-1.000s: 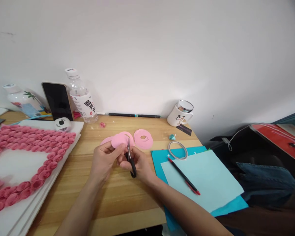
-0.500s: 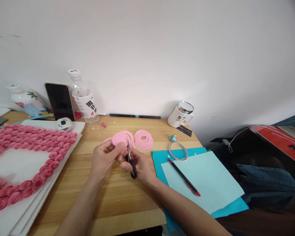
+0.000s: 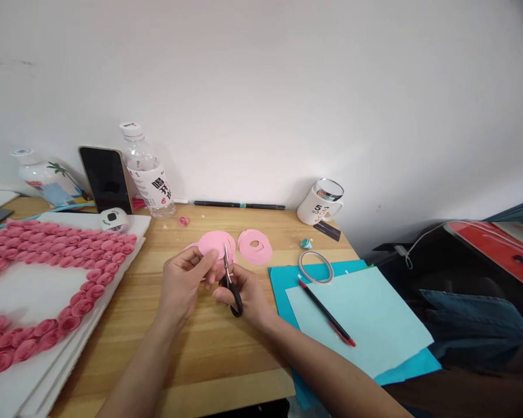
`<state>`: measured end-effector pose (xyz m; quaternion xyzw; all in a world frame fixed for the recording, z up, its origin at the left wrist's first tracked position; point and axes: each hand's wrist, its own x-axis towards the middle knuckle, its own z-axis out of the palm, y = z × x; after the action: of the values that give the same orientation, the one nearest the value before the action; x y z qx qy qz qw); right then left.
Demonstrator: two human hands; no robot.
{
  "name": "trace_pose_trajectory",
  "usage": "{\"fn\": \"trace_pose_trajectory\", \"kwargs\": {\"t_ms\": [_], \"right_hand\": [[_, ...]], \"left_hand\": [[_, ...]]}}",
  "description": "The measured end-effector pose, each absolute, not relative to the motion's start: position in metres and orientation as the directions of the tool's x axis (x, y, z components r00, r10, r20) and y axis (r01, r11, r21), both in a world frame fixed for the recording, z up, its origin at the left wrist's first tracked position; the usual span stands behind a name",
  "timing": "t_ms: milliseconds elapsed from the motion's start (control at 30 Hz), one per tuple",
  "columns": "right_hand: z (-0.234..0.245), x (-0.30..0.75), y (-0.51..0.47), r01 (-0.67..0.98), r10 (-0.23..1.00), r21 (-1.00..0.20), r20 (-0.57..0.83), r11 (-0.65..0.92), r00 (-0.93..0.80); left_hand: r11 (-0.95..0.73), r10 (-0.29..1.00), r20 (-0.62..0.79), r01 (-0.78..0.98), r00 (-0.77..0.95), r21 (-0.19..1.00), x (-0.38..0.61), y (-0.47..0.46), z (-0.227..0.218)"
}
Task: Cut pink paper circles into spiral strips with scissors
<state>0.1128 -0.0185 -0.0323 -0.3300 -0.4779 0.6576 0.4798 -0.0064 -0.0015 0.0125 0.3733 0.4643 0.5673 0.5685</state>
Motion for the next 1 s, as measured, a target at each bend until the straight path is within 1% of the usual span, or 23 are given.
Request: {"fn": "trace_pose_trajectory", "kwargs": {"t_ms": [200,333,467,633,767,867,1000], "right_hand": [[-0.035,0.112,-0.020,-0.284,0.946,-0.952,-0.016,-0.113,-0.322],[-0.033,0.110,-0.019,-0.310,0.936,-0.947,0.037,-0.078,-0.350],[-0.032,0.110,-0.016,-0.352,0.943,-0.936,0.095,-0.025,-0.318],[-0.037,0.112,-0.013,-0.353,0.942,-0.935,0.106,-0.014,-0.318],[-0.039,0.112,-0.013,-0.386,0.943,-0.922,0.123,-0.006,-0.309],[-0.038,0.112,-0.014,-0.403,0.942,-0.915,0.120,-0.018,-0.313],[-0.034,0.112,-0.014,-0.372,0.944,-0.927,0.084,-0.044,-0.320]], "left_hand": [[0.064,0.994,-0.085,-0.263,-0.067,0.963,-0.006,-0.002,0.013],[0.064,0.996,-0.077,-0.221,-0.050,0.973,-0.007,-0.002,0.011],[0.093,0.995,-0.100,-0.195,-0.025,0.976,-0.007,-0.002,0.007],[0.106,0.994,-0.109,-0.179,-0.007,0.978,-0.008,-0.002,0.005],[0.110,0.994,-0.112,-0.175,0.001,0.978,-0.009,-0.002,0.004],[0.115,0.993,-0.116,-0.186,0.007,0.976,-0.010,-0.001,0.003],[0.117,0.993,-0.119,-0.199,0.002,0.973,-0.009,-0.001,0.003]]}}
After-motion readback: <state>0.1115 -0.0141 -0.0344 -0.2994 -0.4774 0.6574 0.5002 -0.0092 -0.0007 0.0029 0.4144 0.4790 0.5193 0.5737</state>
